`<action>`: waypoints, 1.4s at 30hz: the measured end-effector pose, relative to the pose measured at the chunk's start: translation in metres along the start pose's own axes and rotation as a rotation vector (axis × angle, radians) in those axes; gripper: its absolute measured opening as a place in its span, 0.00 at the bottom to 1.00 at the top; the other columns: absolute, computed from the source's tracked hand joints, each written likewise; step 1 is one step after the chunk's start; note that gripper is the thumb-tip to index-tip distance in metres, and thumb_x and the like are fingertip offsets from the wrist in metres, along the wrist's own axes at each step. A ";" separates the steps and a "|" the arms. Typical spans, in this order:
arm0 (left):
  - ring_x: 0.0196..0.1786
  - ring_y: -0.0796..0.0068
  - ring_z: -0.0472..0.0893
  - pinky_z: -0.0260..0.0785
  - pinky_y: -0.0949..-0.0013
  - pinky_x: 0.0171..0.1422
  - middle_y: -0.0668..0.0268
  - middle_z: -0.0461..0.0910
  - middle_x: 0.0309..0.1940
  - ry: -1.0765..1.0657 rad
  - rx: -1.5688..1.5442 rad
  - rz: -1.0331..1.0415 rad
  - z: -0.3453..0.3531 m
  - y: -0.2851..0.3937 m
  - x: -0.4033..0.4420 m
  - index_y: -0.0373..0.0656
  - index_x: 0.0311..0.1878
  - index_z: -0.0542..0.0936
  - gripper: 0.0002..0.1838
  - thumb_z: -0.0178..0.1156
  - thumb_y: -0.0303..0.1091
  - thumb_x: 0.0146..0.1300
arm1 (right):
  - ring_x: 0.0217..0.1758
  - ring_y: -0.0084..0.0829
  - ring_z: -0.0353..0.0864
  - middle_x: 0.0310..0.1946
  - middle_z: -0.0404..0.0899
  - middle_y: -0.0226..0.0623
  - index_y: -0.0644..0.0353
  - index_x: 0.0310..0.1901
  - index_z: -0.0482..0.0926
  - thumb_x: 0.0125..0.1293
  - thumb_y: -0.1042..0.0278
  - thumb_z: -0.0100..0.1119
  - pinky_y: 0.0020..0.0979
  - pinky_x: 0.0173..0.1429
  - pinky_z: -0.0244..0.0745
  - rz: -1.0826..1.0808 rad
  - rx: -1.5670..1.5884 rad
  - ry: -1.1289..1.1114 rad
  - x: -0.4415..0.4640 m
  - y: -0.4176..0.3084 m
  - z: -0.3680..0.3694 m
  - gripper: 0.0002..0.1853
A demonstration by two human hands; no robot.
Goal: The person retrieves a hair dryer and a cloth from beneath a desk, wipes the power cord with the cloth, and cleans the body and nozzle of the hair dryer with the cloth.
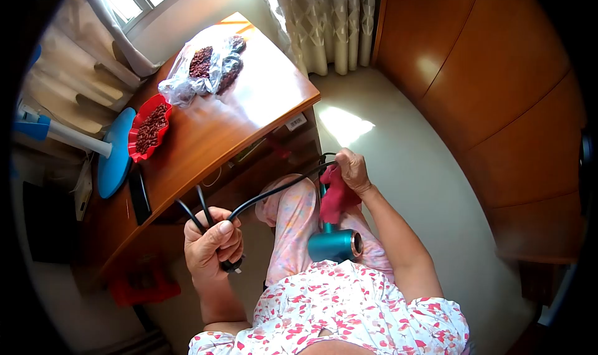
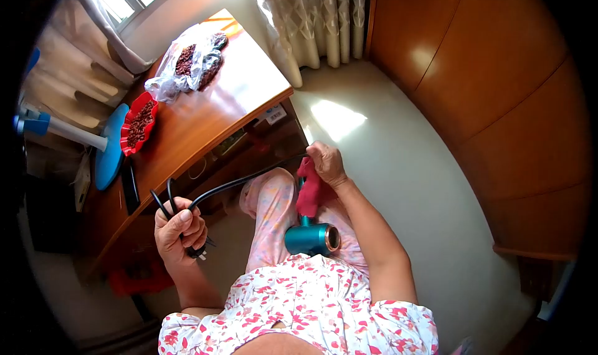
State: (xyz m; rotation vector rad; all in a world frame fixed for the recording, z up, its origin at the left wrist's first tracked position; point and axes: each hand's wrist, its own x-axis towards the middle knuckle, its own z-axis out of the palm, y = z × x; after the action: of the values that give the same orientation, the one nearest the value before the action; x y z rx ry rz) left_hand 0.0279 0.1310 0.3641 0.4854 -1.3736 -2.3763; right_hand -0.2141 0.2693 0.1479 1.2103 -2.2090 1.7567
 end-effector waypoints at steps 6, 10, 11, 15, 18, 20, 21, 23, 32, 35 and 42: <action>0.11 0.88 0.60 0.57 0.82 0.14 0.72 0.64 0.12 -0.013 -0.001 -0.002 -0.008 0.002 -0.013 0.30 0.35 0.75 0.07 0.56 0.27 0.60 | 0.24 0.54 0.69 0.19 0.68 0.51 0.63 0.27 0.72 0.70 0.49 0.40 0.40 0.29 0.65 0.124 0.048 0.050 0.014 0.021 0.009 0.24; 0.11 0.88 0.61 0.57 0.82 0.14 0.72 0.65 0.13 -0.011 0.010 0.011 -0.013 0.005 -0.021 0.29 0.35 0.75 0.08 0.56 0.26 0.60 | 0.21 0.45 0.65 0.17 0.67 0.47 0.64 0.27 0.72 0.70 0.46 0.39 0.37 0.29 0.65 0.286 0.057 0.062 0.013 0.049 0.021 0.27; 0.11 0.89 0.61 0.57 0.82 0.14 0.71 0.65 0.13 -0.016 0.011 0.009 -0.013 0.006 -0.023 0.29 0.35 0.75 0.08 0.56 0.26 0.60 | 0.21 0.40 0.64 0.17 0.67 0.44 0.64 0.28 0.72 0.70 0.44 0.39 0.36 0.31 0.66 0.334 0.074 0.070 0.012 0.056 0.025 0.28; 0.12 0.89 0.61 0.57 0.82 0.14 0.70 0.66 0.13 -0.058 -0.028 0.034 -0.013 0.013 -0.031 0.28 0.36 0.75 0.08 0.56 0.26 0.60 | 0.25 0.31 0.66 0.18 0.68 0.36 0.64 0.28 0.73 0.68 0.40 0.37 0.33 0.36 0.67 0.484 0.229 0.132 0.008 0.076 0.035 0.31; 0.11 0.89 0.60 0.57 0.82 0.14 0.69 0.67 0.13 -0.072 -0.025 0.051 -0.015 0.018 -0.038 0.27 0.36 0.75 0.08 0.55 0.25 0.59 | 0.29 0.28 0.67 0.21 0.69 0.32 0.64 0.28 0.74 0.67 0.36 0.36 0.31 0.42 0.66 0.576 0.319 0.090 0.004 0.088 0.036 0.33; 0.11 0.89 0.60 0.56 0.82 0.13 0.68 0.67 0.13 -0.103 -0.042 0.065 -0.015 0.022 -0.042 0.25 0.37 0.75 0.08 0.53 0.23 0.59 | 0.30 0.29 0.67 0.22 0.70 0.33 0.63 0.28 0.73 0.67 0.35 0.33 0.31 0.43 0.66 0.624 0.341 0.079 0.002 0.095 0.042 0.34; 0.11 0.89 0.60 0.56 0.82 0.13 0.68 0.67 0.13 -0.101 -0.040 0.066 -0.016 0.025 -0.044 0.25 0.37 0.75 0.08 0.53 0.23 0.59 | 0.30 0.29 0.67 0.22 0.70 0.33 0.63 0.28 0.73 0.67 0.35 0.33 0.31 0.43 0.66 0.624 0.343 0.078 0.001 0.098 0.045 0.34; 0.11 0.89 0.59 0.56 0.82 0.13 0.68 0.67 0.13 -0.140 -0.066 0.072 -0.017 0.029 -0.047 0.24 0.38 0.75 0.09 0.53 0.23 0.59 | 0.30 0.29 0.66 0.22 0.69 0.33 0.63 0.28 0.73 0.68 0.36 0.32 0.30 0.42 0.65 0.607 0.365 0.131 -0.001 0.102 0.054 0.34; 0.09 0.87 0.59 0.54 0.80 0.12 0.68 0.65 0.09 -0.180 -0.041 0.127 -0.036 0.046 -0.061 0.23 0.39 0.75 0.11 0.54 0.25 0.59 | 0.29 0.27 0.67 0.24 0.70 0.31 0.60 0.30 0.73 0.69 0.39 0.33 0.28 0.39 0.66 0.703 0.413 0.054 0.003 0.095 0.060 0.30; 0.09 0.87 0.60 0.55 0.79 0.12 0.67 0.66 0.09 -0.223 -0.021 0.142 -0.042 0.045 -0.058 0.23 0.39 0.75 0.11 0.54 0.25 0.59 | 0.29 0.26 0.69 0.26 0.72 0.30 0.58 0.31 0.73 0.69 0.42 0.36 0.28 0.39 0.67 0.840 0.686 0.172 0.002 0.078 0.055 0.26; 0.10 0.86 0.61 0.54 0.80 0.12 0.66 0.68 0.10 -0.195 -0.054 0.157 -0.055 0.037 -0.056 0.23 0.38 0.76 0.10 0.55 0.24 0.59 | 0.32 0.27 0.74 0.30 0.74 0.31 0.58 0.34 0.74 0.68 0.53 0.46 0.29 0.42 0.73 0.929 1.022 0.497 -0.006 0.088 0.053 0.16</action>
State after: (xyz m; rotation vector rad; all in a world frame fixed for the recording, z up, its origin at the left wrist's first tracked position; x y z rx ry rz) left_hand 0.1067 0.0980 0.3771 0.1283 -1.3693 -2.3741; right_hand -0.2422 0.2307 0.0563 -0.4664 -1.5872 3.2198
